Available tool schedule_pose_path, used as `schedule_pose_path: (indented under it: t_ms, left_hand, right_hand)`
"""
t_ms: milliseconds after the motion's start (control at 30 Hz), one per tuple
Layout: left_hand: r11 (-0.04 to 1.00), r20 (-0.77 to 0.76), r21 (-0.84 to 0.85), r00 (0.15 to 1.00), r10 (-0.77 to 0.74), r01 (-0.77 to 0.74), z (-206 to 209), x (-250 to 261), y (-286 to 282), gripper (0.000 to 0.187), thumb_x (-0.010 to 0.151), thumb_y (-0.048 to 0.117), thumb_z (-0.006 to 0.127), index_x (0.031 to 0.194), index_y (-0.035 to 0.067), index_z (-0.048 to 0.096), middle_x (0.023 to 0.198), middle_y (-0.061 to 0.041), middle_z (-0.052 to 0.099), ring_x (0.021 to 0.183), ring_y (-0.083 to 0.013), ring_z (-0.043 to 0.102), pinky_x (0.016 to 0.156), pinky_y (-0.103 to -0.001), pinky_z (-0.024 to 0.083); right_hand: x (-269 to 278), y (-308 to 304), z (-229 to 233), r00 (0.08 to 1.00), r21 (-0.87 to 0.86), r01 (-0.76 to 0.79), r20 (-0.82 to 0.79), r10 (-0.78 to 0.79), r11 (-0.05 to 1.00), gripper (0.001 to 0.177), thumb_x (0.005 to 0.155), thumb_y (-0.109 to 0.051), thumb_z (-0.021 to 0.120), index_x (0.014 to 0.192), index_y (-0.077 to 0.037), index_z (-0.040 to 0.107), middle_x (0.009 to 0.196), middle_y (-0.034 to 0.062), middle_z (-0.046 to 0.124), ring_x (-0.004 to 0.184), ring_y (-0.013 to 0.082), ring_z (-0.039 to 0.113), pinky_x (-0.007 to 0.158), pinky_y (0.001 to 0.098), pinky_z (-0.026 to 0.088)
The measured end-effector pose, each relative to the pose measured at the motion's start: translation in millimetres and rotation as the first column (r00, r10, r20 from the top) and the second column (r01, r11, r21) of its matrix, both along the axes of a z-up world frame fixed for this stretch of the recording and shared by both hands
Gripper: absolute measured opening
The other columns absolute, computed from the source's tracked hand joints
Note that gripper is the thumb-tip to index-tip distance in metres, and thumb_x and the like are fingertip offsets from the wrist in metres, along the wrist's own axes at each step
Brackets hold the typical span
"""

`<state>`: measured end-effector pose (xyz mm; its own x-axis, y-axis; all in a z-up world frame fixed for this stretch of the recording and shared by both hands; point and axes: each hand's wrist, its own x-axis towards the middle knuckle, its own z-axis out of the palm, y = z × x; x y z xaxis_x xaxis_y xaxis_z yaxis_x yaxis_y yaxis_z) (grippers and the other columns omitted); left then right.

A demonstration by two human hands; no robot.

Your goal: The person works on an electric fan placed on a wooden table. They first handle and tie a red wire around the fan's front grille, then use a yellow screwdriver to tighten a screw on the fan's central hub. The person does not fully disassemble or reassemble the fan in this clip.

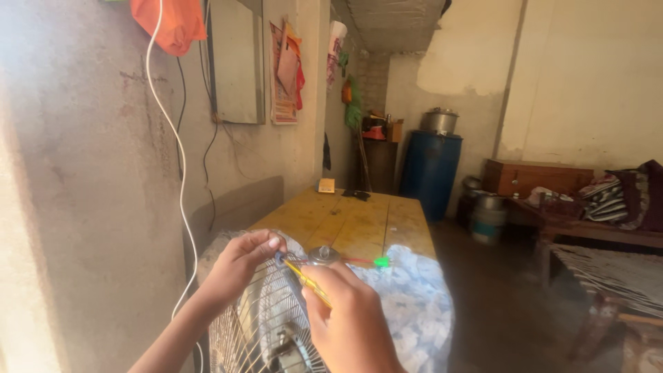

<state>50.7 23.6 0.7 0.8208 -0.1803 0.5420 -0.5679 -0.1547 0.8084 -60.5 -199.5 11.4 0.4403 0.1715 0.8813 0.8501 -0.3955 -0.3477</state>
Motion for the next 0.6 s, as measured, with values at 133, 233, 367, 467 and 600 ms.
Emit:
schedule_pose_path:
  t_ms: [133,233,367,467,600]
  left_hand:
    - [1.0,0.058,-0.001,0.998,-0.016,0.016,-2,1,2,0.029,0.102,0.03,0.056,0.09,0.008,0.07,0.087,0.002,0.069,0.093,-0.0095,0.062,0.097,-0.03,0.045]
    - [1.0,0.044,-0.013,0.999,-0.001,0.001,-3,2,2,0.028,0.102,0.03,0.056,0.09,0.008,0.07,0.088,0.003,0.069,0.093,-0.0086,0.061,0.096,-0.029,0.045]
    - [0.999,0.037,-0.011,0.999,0.039,-0.038,-4,3,1,0.028,0.101,0.029,0.057,0.091,0.008,0.072,0.088,0.003,0.071,0.092,-0.008,0.062,0.094,-0.028,0.047]
    - [0.999,0.042,-0.028,0.999,0.032,-0.031,-5,6,2,0.026,0.101,0.028,0.058,0.092,0.008,0.072,0.088,0.002,0.071,0.091,-0.0083,0.062,0.092,-0.028,0.048]
    - [0.999,0.056,-0.043,0.998,0.014,-0.011,-6,5,0,0.026,0.102,0.027,0.059,0.092,0.007,0.072,0.088,0.002,0.07,0.089,-0.0087,0.061,0.09,-0.028,0.048]
  right_hand:
    - [0,3,-4,1.0,0.035,0.005,-0.008,-0.004,0.999,0.024,0.082,0.001,0.073,0.105,-0.003,0.071,0.093,0.013,0.074,0.082,0.031,0.077,0.066,0.0369,0.059]
    - [0,3,-7,1.0,0.042,0.019,0.024,-0.02,0.999,0.023,0.081,0.001,0.073,0.103,-0.004,0.071,0.091,0.0129,0.073,0.079,0.0322,0.075,0.065,0.0384,0.058]
    - [4,2,-11,1.0,0.039,0.031,-0.001,-0.031,0.999,0.024,0.08,0.0,0.073,0.104,-0.006,0.072,0.09,0.012,0.073,0.076,0.0316,0.075,0.064,0.0389,0.058]
    - [9,3,-14,0.996,0.051,0.032,0.085,-0.036,0.998,0.026,0.079,0.0,0.073,0.104,-0.007,0.073,0.09,0.0124,0.072,0.078,0.0329,0.074,0.065,0.0392,0.058]
    - [17,-1,-20,0.996,0.049,0.032,0.081,-0.036,0.998,0.028,0.077,-0.001,0.075,0.105,-0.008,0.073,0.09,0.0111,0.073,0.08,0.0312,0.076,0.066,0.0377,0.059]
